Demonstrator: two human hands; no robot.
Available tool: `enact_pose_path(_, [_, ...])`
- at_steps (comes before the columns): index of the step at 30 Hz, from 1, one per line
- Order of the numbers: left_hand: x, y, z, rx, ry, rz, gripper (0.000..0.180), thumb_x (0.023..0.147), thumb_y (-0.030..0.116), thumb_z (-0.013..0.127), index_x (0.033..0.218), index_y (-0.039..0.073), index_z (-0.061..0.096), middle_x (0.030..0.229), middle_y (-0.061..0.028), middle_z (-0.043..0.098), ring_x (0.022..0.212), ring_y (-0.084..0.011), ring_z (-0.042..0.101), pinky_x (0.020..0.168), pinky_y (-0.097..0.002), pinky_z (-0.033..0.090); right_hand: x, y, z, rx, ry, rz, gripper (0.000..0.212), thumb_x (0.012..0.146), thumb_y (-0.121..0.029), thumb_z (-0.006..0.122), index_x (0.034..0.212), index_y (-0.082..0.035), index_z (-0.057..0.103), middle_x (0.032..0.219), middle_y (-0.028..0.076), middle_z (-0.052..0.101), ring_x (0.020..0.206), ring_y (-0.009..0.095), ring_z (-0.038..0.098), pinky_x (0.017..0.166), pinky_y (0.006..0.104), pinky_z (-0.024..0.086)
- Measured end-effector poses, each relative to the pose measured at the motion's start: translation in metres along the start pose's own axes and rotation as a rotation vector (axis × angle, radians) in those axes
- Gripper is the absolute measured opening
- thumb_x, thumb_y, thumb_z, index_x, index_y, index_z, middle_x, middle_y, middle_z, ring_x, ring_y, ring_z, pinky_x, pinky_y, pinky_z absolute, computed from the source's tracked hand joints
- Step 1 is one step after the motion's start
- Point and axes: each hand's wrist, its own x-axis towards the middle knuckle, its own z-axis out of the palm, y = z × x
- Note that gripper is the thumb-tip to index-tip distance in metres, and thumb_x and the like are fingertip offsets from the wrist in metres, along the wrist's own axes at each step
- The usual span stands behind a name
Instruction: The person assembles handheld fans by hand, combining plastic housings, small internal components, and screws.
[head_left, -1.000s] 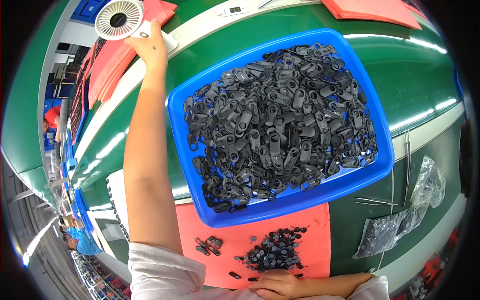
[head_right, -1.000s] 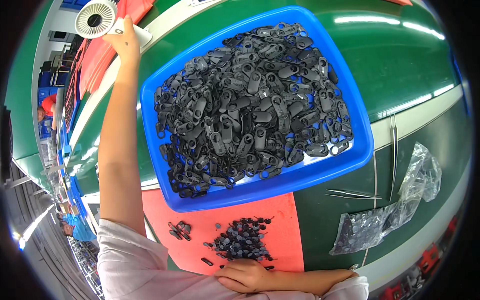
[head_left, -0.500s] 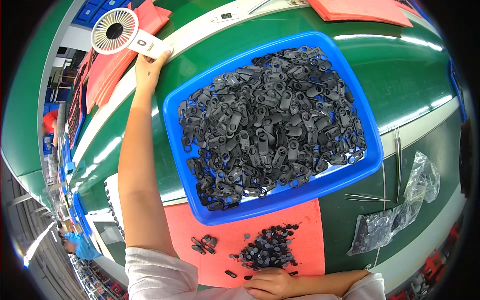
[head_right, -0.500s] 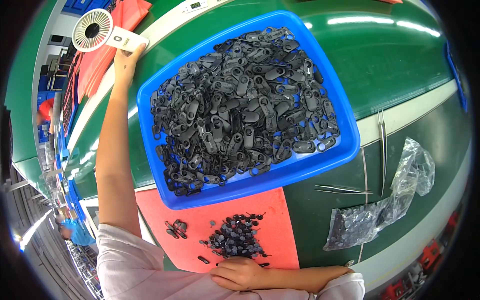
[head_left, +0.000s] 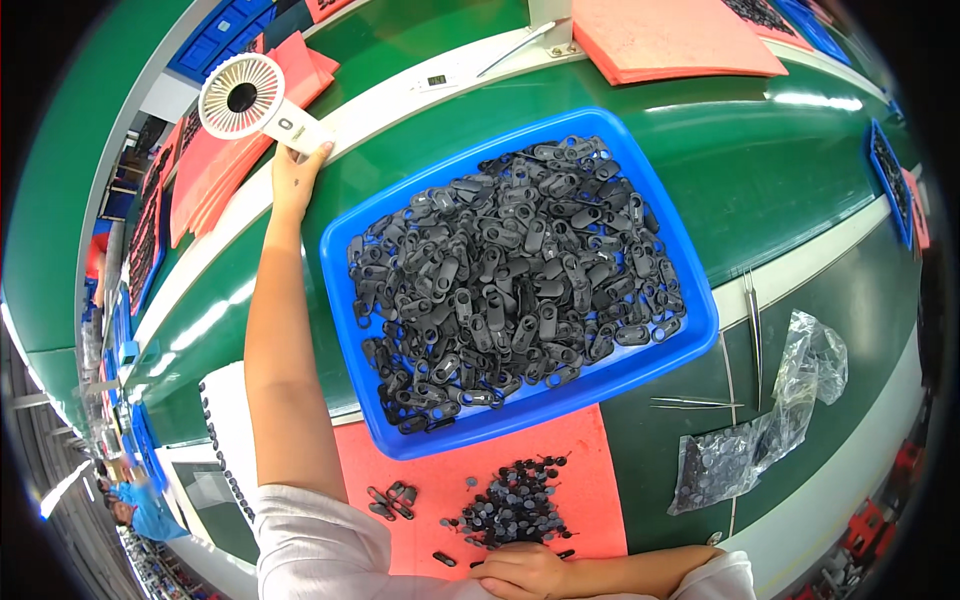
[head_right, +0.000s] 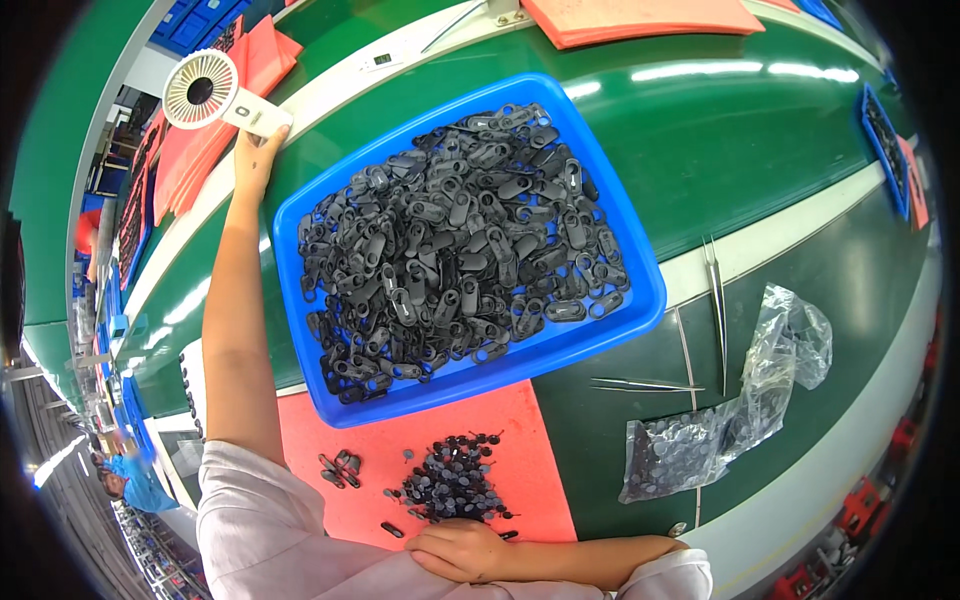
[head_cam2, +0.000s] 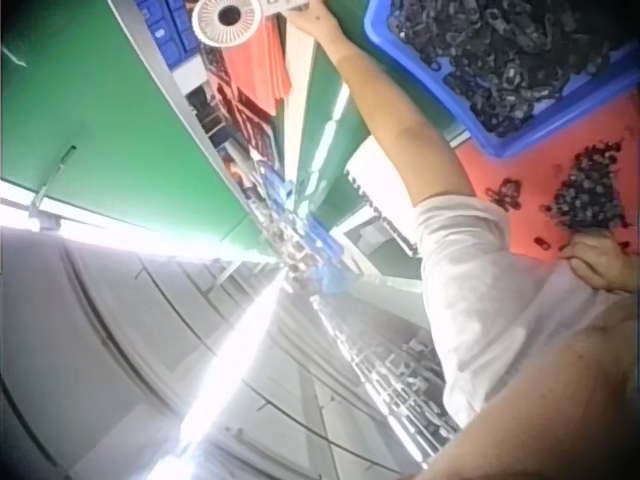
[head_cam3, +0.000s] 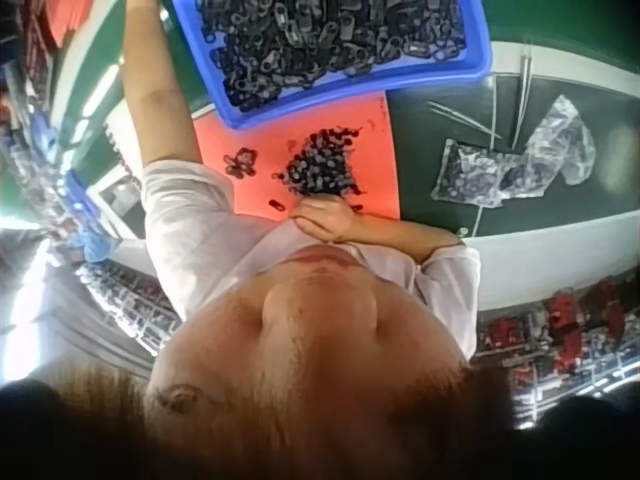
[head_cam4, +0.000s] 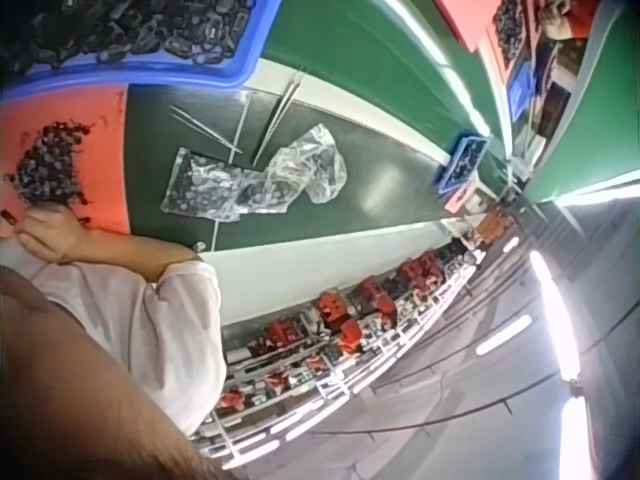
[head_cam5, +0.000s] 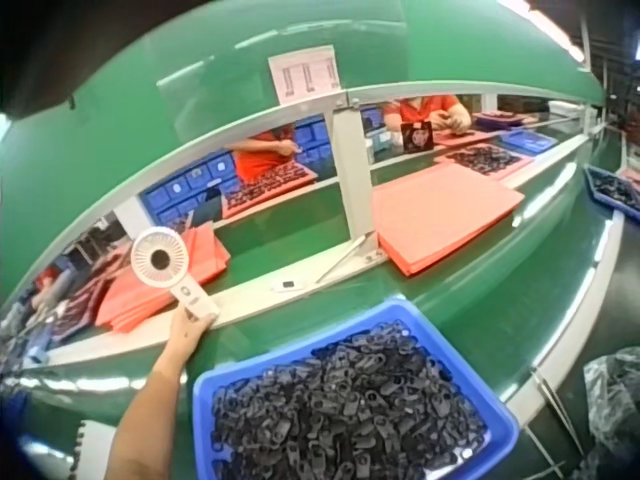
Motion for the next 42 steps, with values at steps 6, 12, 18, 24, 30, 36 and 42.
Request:
enact_pose_path(6, [0.008, 0.006, -0.007, -0.11, -0.096, -0.159, 0.048, 0.074, 0.01, 0.072, 0.115, -0.001, 0.049, 0.11, -0.0099, 0.059, 0.103, -0.017, 0.055, 0.093, -0.0299, 0.038, -0.001, 0.001, 0.001, -0.036, -0.025, 0.012, 0.011, 0.085, -0.013, 0.056, 0.091, -0.004, 0.06, 0.072, 0.008, 0.057, 0.061, 0.022, 0.058, 0.054, 0.032, 0.048])
enact_pose_path(12, [0.011, 0.006, -0.022, -0.193, -0.209, -0.206, 0.043, 0.073, 0.011, 0.072, 0.111, 0.001, 0.055, 0.107, -0.0062, 0.061, 0.1, -0.0147, 0.055, 0.094, -0.0285, 0.037, 0.001, 0.0, 0.001, -0.012, -0.043, 0.025, 0.012, 0.086, -0.014, 0.055, 0.092, -0.005, 0.06, 0.072, 0.008, 0.057, 0.061, 0.022, 0.058, 0.055, 0.032, 0.049])
enact_pose_path(18, [-0.006, 0.029, -0.021, -0.282, -0.144, -0.093, 0.073, 0.072, 0.012, 0.073, 0.133, 0.0, 0.033, 0.133, -0.0153, 0.042, 0.126, -0.0229, 0.036, 0.103, -0.0344, 0.028, 0.003, -0.008, -0.004, -0.049, -0.025, 0.014, 0.011, 0.085, -0.013, 0.056, 0.091, -0.005, 0.06, 0.072, 0.008, 0.058, 0.061, 0.024, 0.058, 0.056, 0.0326, 0.049])
enact_pose_path(24, [-0.065, 0.049, -0.077, -0.041, -0.091, -0.089, 0.083, 0.079, 0.027, 0.066, 0.142, 0.005, 0.015, 0.146, -0.0193, 0.019, 0.136, -0.03, 0.017, 0.108, -0.0385, 0.021, -0.006, 0.001, 0.009, -0.194, -0.025, -0.213, 0.011, 0.083, -0.012, 0.057, 0.088, -0.003, 0.059, 0.07, 0.008, 0.053, 0.058, 0.023, 0.055, 0.053, 0.033, 0.046])
enact_pose_path(30, [-0.162, 0.128, -0.114, 0.105, -0.187, 0.042, 0.062, 0.086, 0.029, 0.059, 0.136, 0.004, 0.032, 0.139, -0.0145, 0.035, 0.128, -0.0267, 0.035, 0.105, -0.0362, 0.028, -0.019, -0.004, 0.016, -0.544, -0.141, -0.512, 0.013, 0.081, -0.017, 0.059, 0.077, -0.006, 0.054, 0.067, 0.007, 0.046, 0.057, 0.022, 0.051, 0.051, 0.0323, 0.042])
enact_pose_path(36, [-0.335, 0.202, -0.134, 0.103, -0.11, 0.314, 0.033, 0.093, 0.013, 0.046, 0.123, 0.0, 0.048, 0.124, -0.0116, 0.052, 0.118, -0.0198, 0.046, 0.1, -0.0303, 0.033, -0.012, 0.013, 0.036, -0.886, -0.138, -0.969, 0.027, 0.071, -0.031, 0.064, 0.067, -0.008, 0.05, 0.072, 0.006, 0.049, 0.068, 0.024, 0.053, 0.053, 0.0358, 0.041])
enact_pose_path(42, [-0.466, 0.216, -0.118, 0.541, -0.422, 0.336, 0.034, 0.086, 0.004, 0.05, 0.12, 0.001, 0.049, 0.12, -0.0104, 0.053, 0.115, -0.022, 0.047, 0.092, -0.0348, 0.036, -0.038, 0.046, 0.015, -1.162, -0.062, -1.106, 0.029, 0.065, -0.038, 0.066, 0.063, -0.011, 0.056, 0.07, 0.003, 0.055, 0.07, 0.023, 0.055, 0.056, 0.0376, 0.042])
